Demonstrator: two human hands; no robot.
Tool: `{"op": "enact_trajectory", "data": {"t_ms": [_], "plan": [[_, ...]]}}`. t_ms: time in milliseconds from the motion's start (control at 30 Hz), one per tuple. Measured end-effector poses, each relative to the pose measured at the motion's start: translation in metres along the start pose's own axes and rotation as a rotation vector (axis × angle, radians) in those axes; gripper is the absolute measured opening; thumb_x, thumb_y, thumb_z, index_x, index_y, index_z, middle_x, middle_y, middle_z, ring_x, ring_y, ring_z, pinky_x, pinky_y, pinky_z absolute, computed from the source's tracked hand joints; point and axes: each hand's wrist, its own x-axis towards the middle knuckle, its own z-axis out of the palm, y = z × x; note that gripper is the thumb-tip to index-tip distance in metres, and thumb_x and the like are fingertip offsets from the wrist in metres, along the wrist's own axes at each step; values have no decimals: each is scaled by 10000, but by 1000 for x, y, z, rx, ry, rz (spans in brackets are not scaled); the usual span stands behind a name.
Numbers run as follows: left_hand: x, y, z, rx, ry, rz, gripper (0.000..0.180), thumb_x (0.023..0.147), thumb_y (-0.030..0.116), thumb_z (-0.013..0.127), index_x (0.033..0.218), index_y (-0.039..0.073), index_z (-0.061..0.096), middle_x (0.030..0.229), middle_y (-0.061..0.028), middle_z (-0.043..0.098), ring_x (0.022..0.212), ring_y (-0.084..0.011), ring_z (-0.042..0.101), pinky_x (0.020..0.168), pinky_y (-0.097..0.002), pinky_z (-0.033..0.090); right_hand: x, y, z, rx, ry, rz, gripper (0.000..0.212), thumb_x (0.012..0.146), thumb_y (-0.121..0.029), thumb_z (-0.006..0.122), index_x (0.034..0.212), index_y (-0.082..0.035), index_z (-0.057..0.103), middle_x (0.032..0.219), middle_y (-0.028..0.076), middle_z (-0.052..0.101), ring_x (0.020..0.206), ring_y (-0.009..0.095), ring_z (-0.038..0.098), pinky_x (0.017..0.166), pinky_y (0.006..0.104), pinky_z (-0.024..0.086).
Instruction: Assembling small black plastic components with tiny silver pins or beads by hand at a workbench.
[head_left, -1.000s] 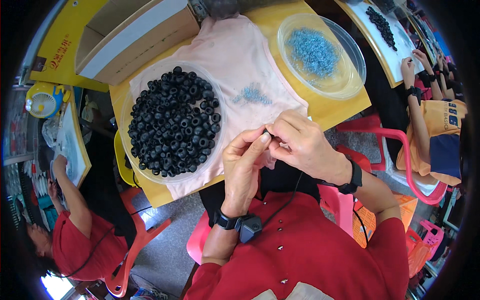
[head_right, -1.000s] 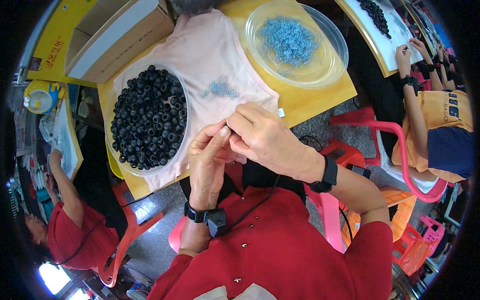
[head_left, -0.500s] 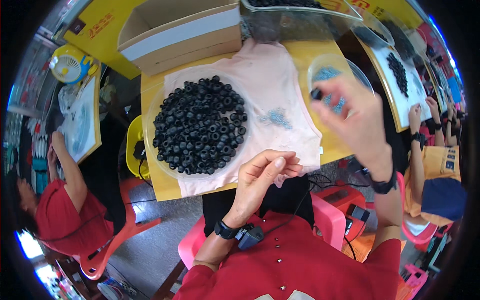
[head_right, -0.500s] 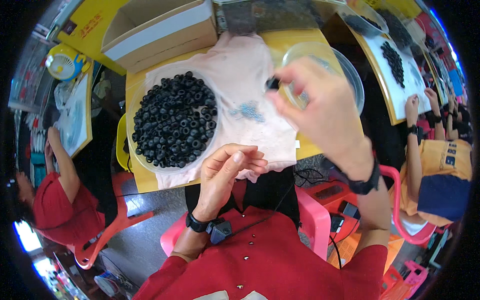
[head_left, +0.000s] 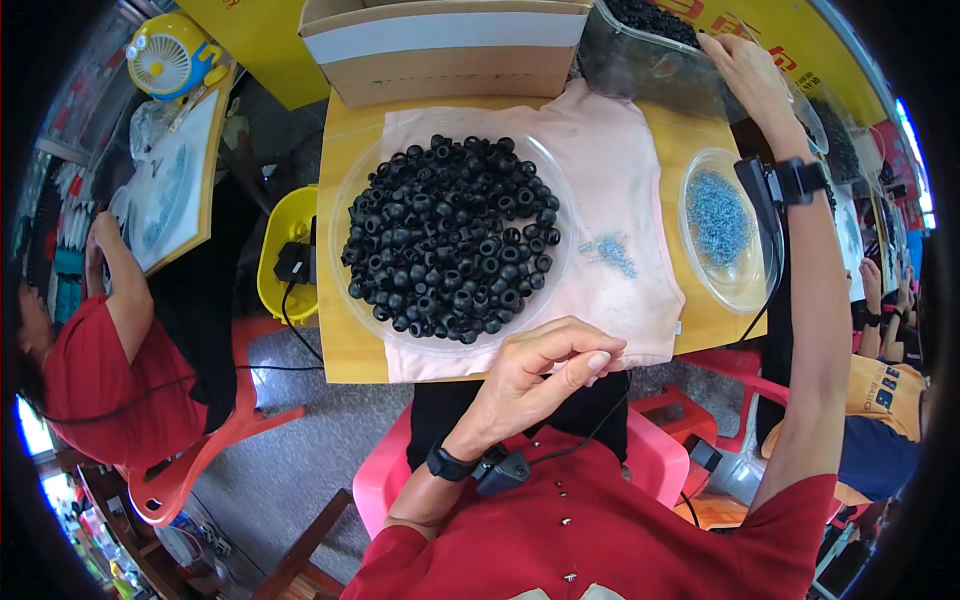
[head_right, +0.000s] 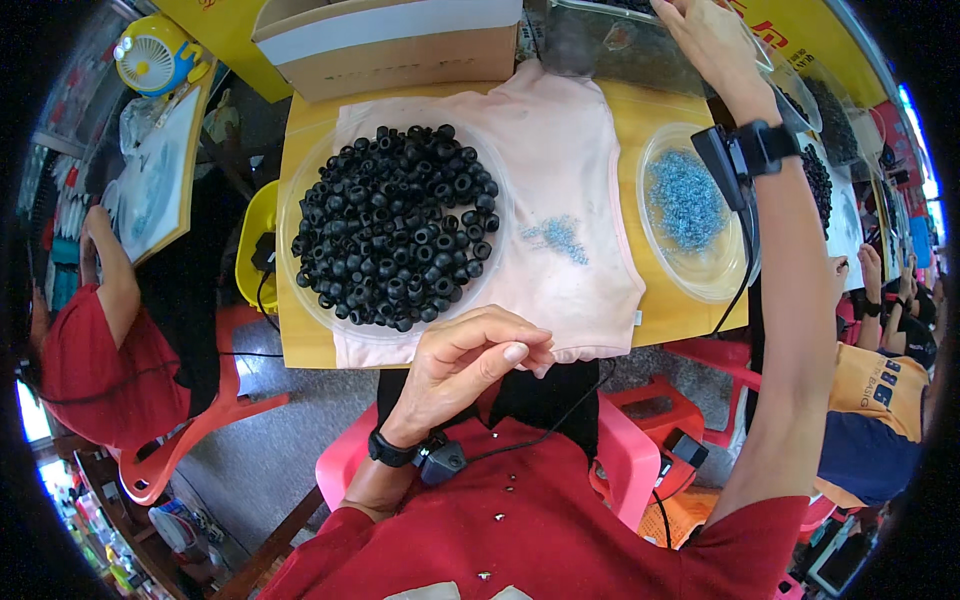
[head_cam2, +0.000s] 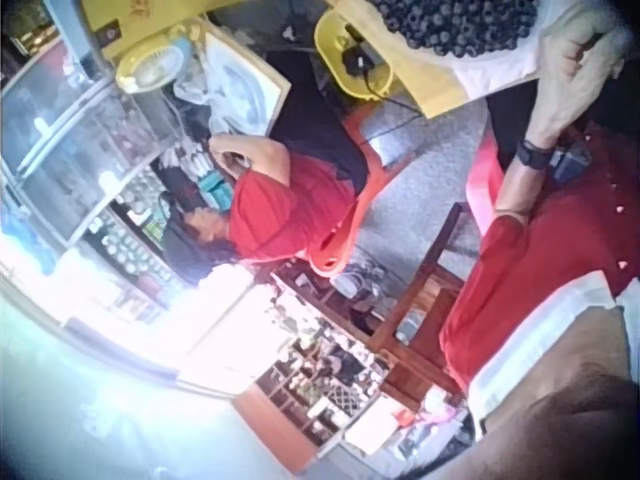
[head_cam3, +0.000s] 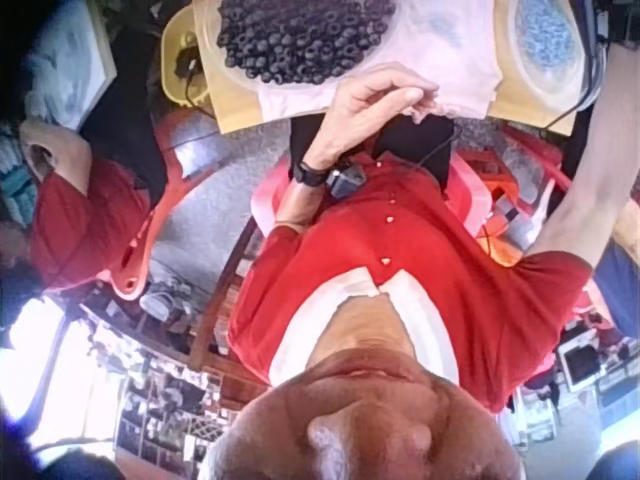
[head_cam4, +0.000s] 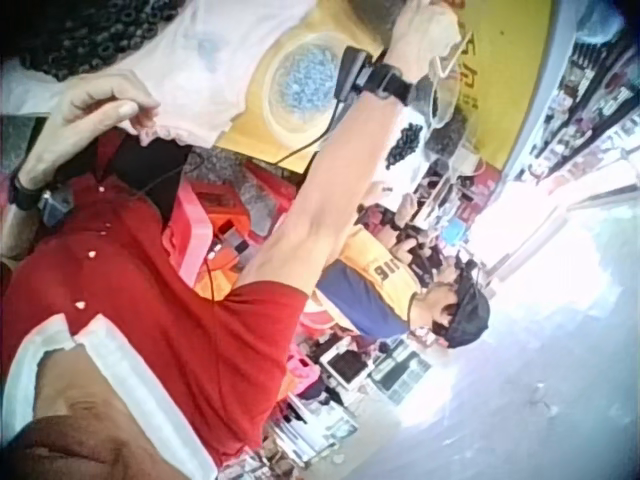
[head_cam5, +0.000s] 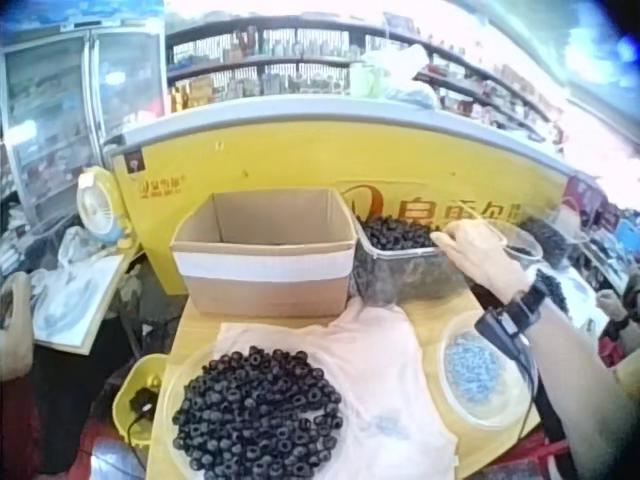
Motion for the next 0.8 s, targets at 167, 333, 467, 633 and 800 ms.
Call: {"op": "enact_trajectory", "data": {"t_ms": [167, 333, 467, 633, 800], "plan": [[-7, 2, -8, 22, 14, 9, 173, 922, 89, 565, 1046, -2, 642, 912, -68, 642, 744, -101, 591, 657, -221, 475, -54, -126, -76, 653, 309, -55, 231, 839, -191, 624, 1023, -52, 635, 886, 108, 637, 764, 234, 609, 708, 305, 478], [-12, 1, -10, 35, 14, 8, 169, 923, 85, 561, 1041, -6, 642, 902, -68, 643, 759, -108, 598, 667, -227, 478, -103, -224, -75, 895, -17, -277, 87, 747, -81, 630, 823, -40, 641, 825, 100, 608, 799, 269, 616, 648, 355, 495], [-19, 8, -7, 96, 24, 44, 167, 925, 79, 557, 1034, -11, 644, 902, -67, 644, 779, -116, 607, 689, -235, 489, -100, -243, -56, 789, 3, -331, 70, 779, -81, 636, 846, -61, 640, 814, 78, 570, 765, 257, 606, 621, 367, 487], [-32, 10, -8, 47, 105, 6, 174, 930, 67, 540, 1045, -13, 644, 905, -74, 644, 834, -137, 625, 747, -253, 510, -99, -250, -56, 675, -77, -422, 89, 779, -63, 616, 866, -58, 630, 846, 74, 542, 787, 264, 599, 643, 375, 489], [-36, 8, -7, -22, 148, -3, 189, 941, 85, 532, 1051, -25, 639, 918, -88, 646, 846, -143, 628, 756, -260, 508, -96, -253, -48, 633, -64, -441, 80, 766, -97, 630, 825, -45, 615, 841, 78, 544, 782, 267, 596, 640, 376, 485]]}}
